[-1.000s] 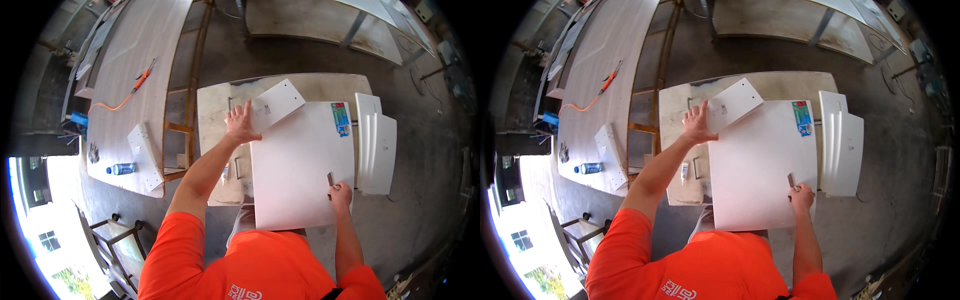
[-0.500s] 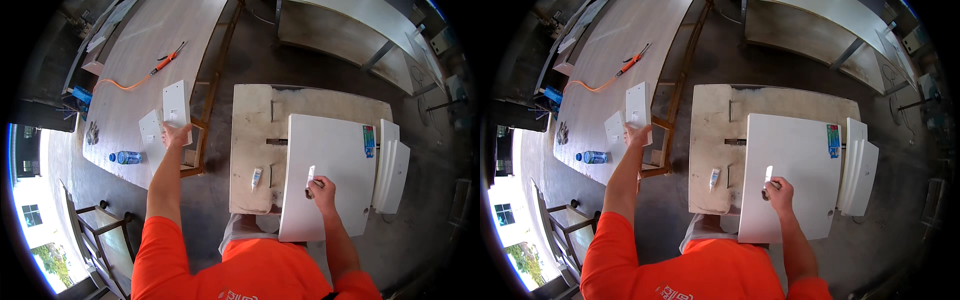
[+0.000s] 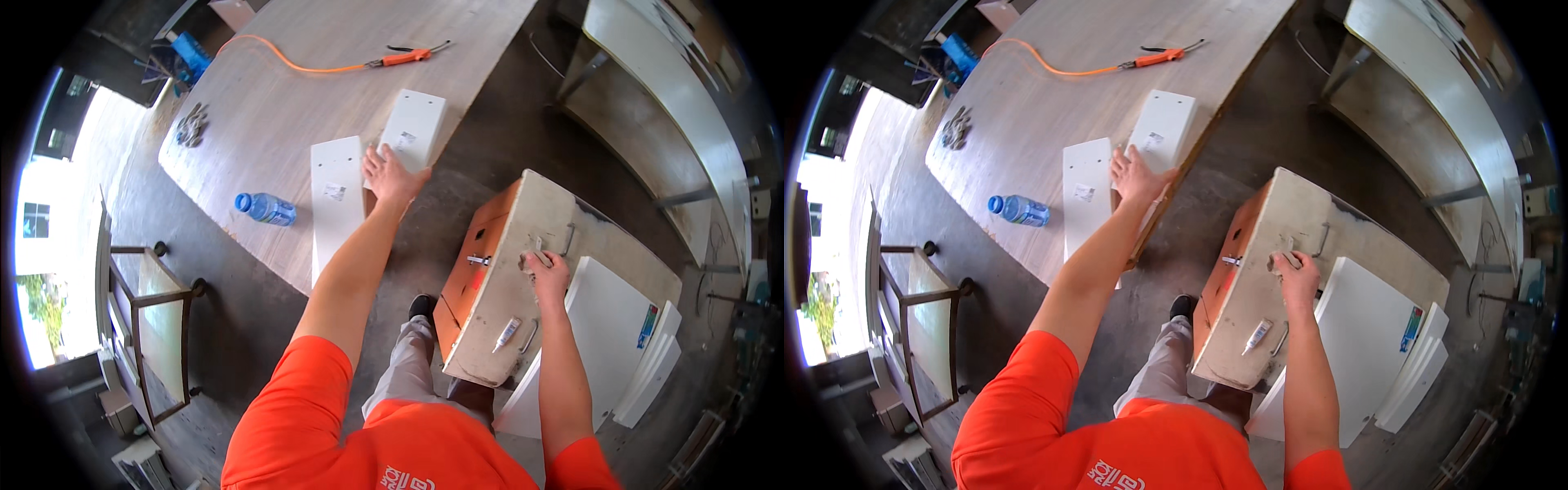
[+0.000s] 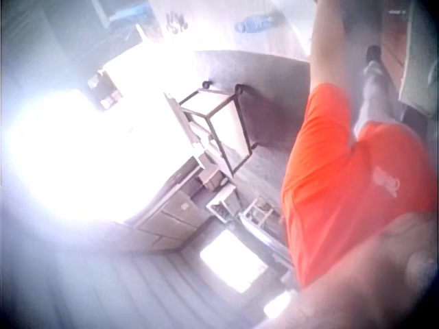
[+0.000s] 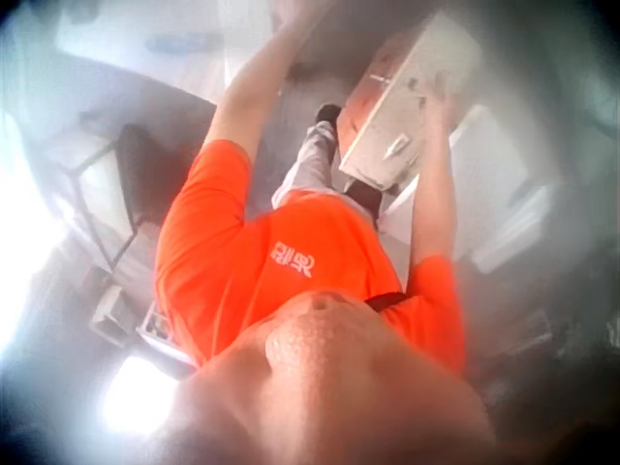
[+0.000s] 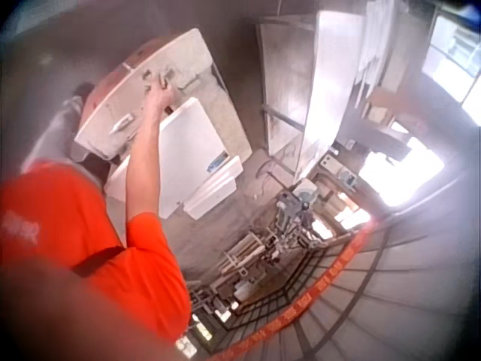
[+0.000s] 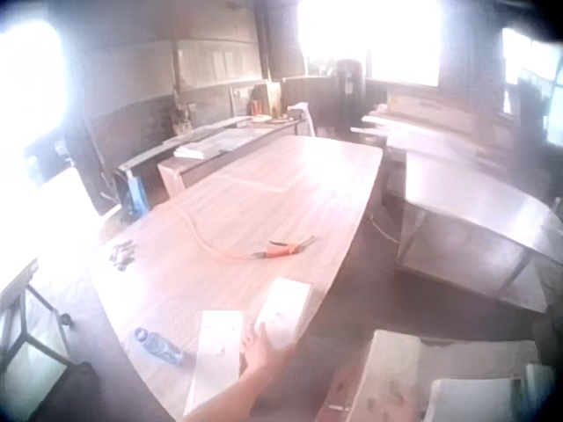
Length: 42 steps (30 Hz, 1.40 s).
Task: The person wipes several white furniture panels with a cloth, applying water from a bottle to the cloth between panels.
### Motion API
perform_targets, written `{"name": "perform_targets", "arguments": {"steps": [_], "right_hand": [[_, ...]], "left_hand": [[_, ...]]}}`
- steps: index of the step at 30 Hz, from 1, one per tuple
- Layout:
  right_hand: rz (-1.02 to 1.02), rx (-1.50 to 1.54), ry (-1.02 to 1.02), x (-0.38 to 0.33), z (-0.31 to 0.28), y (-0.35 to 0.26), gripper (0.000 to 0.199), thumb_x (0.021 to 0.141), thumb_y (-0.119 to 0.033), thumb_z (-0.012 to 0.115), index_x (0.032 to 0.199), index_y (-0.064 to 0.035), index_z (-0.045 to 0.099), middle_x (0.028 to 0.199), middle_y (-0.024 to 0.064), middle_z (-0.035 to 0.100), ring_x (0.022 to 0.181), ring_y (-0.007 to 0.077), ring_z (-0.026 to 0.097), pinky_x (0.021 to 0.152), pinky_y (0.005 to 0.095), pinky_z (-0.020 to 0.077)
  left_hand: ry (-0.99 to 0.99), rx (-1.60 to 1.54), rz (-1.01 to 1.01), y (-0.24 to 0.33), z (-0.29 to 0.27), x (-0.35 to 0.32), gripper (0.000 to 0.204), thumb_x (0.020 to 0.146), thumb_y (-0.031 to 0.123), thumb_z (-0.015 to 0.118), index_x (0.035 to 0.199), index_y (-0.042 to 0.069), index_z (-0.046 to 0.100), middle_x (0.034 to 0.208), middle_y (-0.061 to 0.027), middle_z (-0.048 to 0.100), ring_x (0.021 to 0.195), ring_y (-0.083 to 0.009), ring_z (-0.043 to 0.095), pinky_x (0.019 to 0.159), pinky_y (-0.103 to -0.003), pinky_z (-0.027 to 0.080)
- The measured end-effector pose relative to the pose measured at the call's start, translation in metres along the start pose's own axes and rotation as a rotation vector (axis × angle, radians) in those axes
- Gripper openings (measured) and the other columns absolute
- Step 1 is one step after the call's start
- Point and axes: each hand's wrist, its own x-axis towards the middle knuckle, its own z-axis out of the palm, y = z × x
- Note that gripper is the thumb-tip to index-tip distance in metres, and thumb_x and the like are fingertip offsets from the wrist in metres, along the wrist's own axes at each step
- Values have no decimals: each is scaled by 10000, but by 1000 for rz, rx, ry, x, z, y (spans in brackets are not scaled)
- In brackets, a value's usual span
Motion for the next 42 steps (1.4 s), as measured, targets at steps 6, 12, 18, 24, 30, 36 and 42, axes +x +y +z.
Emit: {"name": "perform_targets", "arguments": {"steps": [6, 12, 18, 24, 30, 36, 42], "right_hand": [[332, 899, -598, -50, 34, -58, 379, 1013, -289, 633, 1204, 35, 678, 1046, 117, 739, 858, 227, 707, 763, 358, 576], [262, 920, -865, -74, 83, -116, 445, 1044, -394, 540, 1260, -19, 644, 1031, 109, 721, 842, 229, 693, 678, 350, 563], [36, 876, -634, -91, 104, -160, 385, 1068, -340, 558, 1207, 0, 673, 1057, 54, 717, 913, 122, 664, 780, 276, 542], [-364, 795, -462, -110, 73, -215, 315, 1055, -246, 634, 1245, 1, 681, 973, -15, 678, 793, 35, 585, 700, 205, 482], [-1022, -93, 164, -123, 23, -191, 124, 918, -183, 733, 938, -64, 708, 914, 110, 668, 772, 304, 668, 659, 378, 554], [-361, 199, 216, -100, -53, -65, 286, 957, -228, 674, 777, -12, 619, 696, 105, 621, 644, 266, 637, 594, 389, 508], [-145, 684, 371, -120, -81, 6, 358, 1011, -243, 617, 770, 22, 605, 685, 128, 664, 631, 164, 637, 593, 355, 494]], "left_hand": [[481, -961, -365, -136, -24, -86, 657, 788, 260, 901, 1236, -19, 510, 1035, -71, 570, 923, -159, 560, 826, -324, 497], [793, -630, -378, -243, -56, -23, 998, 674, 336, 970, 1416, -32, 414, 1363, -177, 526, 1248, -324, 540, 1065, -424, 430], [567, -594, -119, -240, -81, -13, 747, 700, 266, 913, 1308, 21, 555, 1141, -167, 684, 1042, -326, 683, 911, -429, 535], [212, -423, 443, -88, -140, -108, 648, 689, 207, 858, 1248, 37, 576, 1078, -191, 690, 981, -409, 688, 842, -466, 566], [-87, -396, 700, 18, -124, -180, 609, 708, 260, 874, 1191, 25, 587, 953, -144, 706, 857, -363, 700, 723, -460, 570], [-442, -78, 1044, 115, -140, -245, 560, 623, 168, 801, 1120, 26, 586, 889, -132, 686, 808, -352, 691, 684, -442, 562], [-580, 185, 1255, 170, -126, -289, 508, 607, 174, 801, 1045, 37, 584, 894, -131, 667, 808, -325, 680, 680, -421, 556]]}}
